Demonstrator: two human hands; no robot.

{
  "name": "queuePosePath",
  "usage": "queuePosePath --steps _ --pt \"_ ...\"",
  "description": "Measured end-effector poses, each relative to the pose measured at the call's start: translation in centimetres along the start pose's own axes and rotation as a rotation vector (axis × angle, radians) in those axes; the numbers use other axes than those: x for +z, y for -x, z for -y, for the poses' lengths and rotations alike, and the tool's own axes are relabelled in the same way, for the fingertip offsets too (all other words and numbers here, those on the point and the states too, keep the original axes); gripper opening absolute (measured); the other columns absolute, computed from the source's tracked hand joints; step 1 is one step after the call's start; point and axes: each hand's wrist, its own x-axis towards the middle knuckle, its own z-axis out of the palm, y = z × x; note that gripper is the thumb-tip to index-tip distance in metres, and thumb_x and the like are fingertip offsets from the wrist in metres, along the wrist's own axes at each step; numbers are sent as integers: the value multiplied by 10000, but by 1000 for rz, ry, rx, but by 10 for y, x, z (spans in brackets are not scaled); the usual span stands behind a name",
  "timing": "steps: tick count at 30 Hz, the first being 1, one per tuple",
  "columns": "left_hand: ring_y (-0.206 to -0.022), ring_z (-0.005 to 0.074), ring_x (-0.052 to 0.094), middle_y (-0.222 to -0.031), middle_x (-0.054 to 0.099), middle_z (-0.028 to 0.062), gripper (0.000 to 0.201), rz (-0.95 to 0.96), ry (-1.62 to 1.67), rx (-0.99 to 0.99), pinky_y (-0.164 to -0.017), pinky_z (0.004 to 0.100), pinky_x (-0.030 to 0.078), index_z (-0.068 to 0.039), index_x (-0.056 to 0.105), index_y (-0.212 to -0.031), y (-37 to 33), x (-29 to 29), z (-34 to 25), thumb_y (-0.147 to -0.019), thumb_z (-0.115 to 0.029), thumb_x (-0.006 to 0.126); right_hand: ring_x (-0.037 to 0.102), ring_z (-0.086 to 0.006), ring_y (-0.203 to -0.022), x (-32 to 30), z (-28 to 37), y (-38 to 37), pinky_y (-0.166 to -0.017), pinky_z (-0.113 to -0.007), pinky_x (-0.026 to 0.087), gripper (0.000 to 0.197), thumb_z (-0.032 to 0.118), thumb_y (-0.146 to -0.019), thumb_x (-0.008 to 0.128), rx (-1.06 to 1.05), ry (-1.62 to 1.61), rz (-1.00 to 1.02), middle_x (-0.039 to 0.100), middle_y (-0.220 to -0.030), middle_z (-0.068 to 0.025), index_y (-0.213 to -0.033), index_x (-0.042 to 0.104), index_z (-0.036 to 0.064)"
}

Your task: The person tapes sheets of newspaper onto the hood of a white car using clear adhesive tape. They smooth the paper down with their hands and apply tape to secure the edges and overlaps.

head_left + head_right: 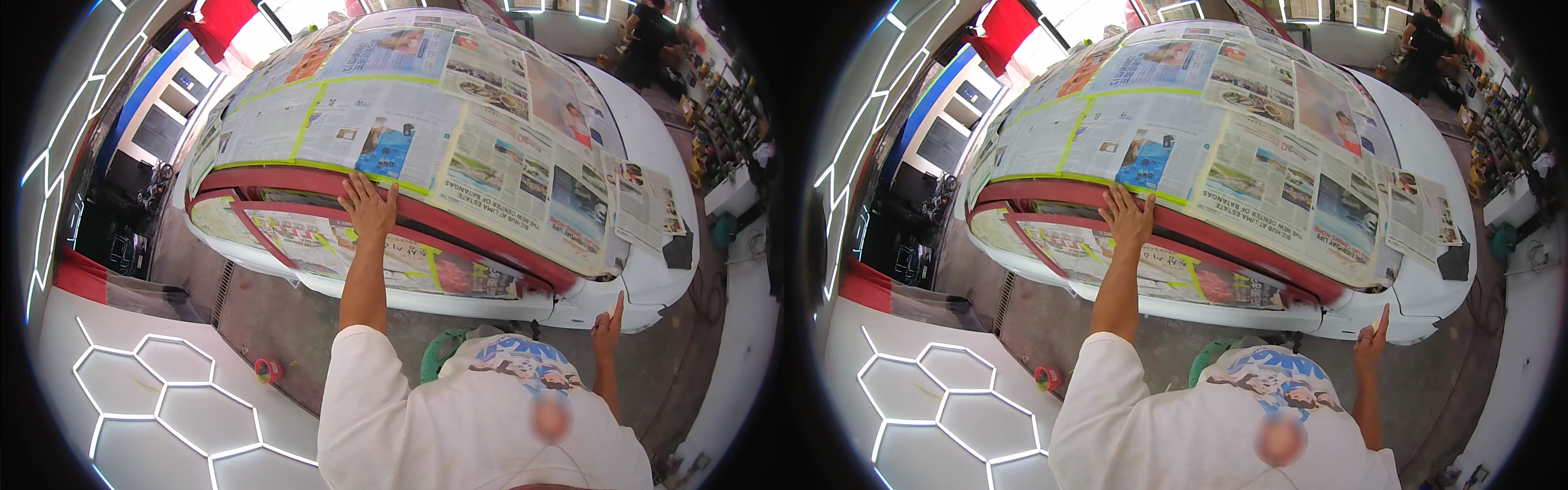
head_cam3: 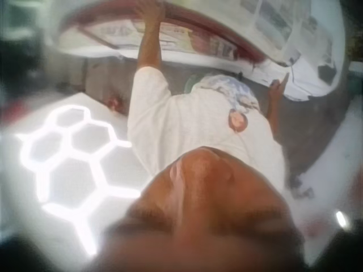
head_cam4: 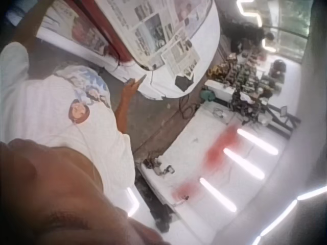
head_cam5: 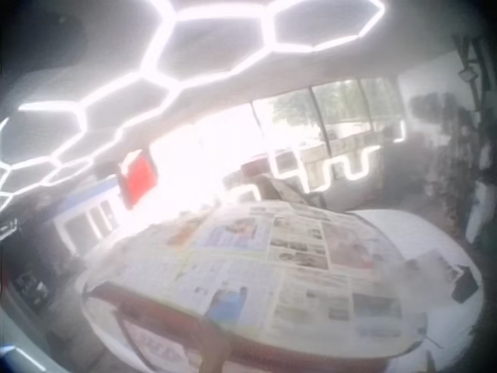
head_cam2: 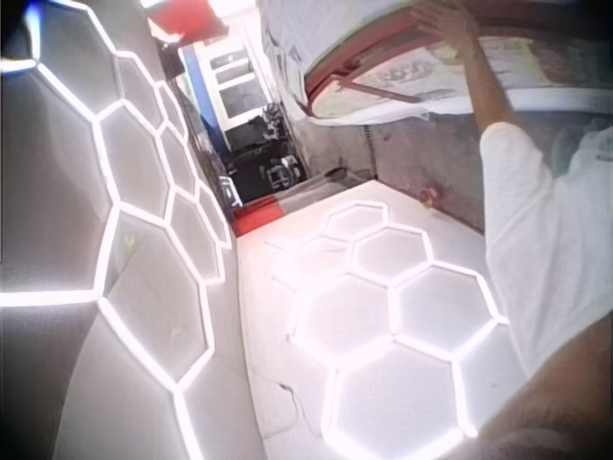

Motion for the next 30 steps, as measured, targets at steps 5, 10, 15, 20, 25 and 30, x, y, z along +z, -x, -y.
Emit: queuePosePath --steps 5,10,15,20,25,30 --pt "-1573 367 35 -1692 79 218 986 3 -17 19 -1223 637 22 47 109 -1599 44 21 -26 -994 -695 346 371 -57 -551 -22 -15 9 -467 -232 367 707 14 -978 407 63 33 -72 449 -704 25 -1632 225 213" --pt "-1572 362 58 -1690 95 214 948 87 -96 96 -1222 636 20 30 120 -1604 52 7 -26 -1009 -677 330 381 -55 -572 -3 -17 13 -484 -230 370 698 16 -990 418 102 96 22 444 -719 26 -1631 227 214" --pt "-1494 426 283 -1574 380 251 769 242 374 414 -1224 568 142 -46 243 -1603 84 -6 -15 -1041 -535 435 365 -49 -551 27 -21 0 -470 -230 363 697 -6 -987 406 53 -6 69 430 -703 38 -1627 243 215" --pt "-1265 374 509 -1347 556 194 474 104 502 187 -1055 526 368 -73 576 -1379 64 -23 0 -927 -194 653 356 -41 -544 32 -19 1 -450 -232 352 699 -21 -975 400 41 -34 38 433 -700 43 -1620 266 211" --pt "-1408 408 373 -1461 473 187 375 -245 257 95 -1098 554 327 -103 690 -1225 27 -1 18 -852 -109 647 346 -44 -547 7 -29 27 -452 -226 328 705 -16 -960 395 104 28 -59 420 -717 37 -1618 270 205" --pt "-1528 474 130 -1606 314 207 375 -243 305 80 -1153 637 210 -117 690 -1209 3 8 26 -846 -135 600 344 -50 -558 -30 -55 60 -457 -223 317 711 -14 -948 391 181 34 -124 419 -750 28 -1616 273 198"
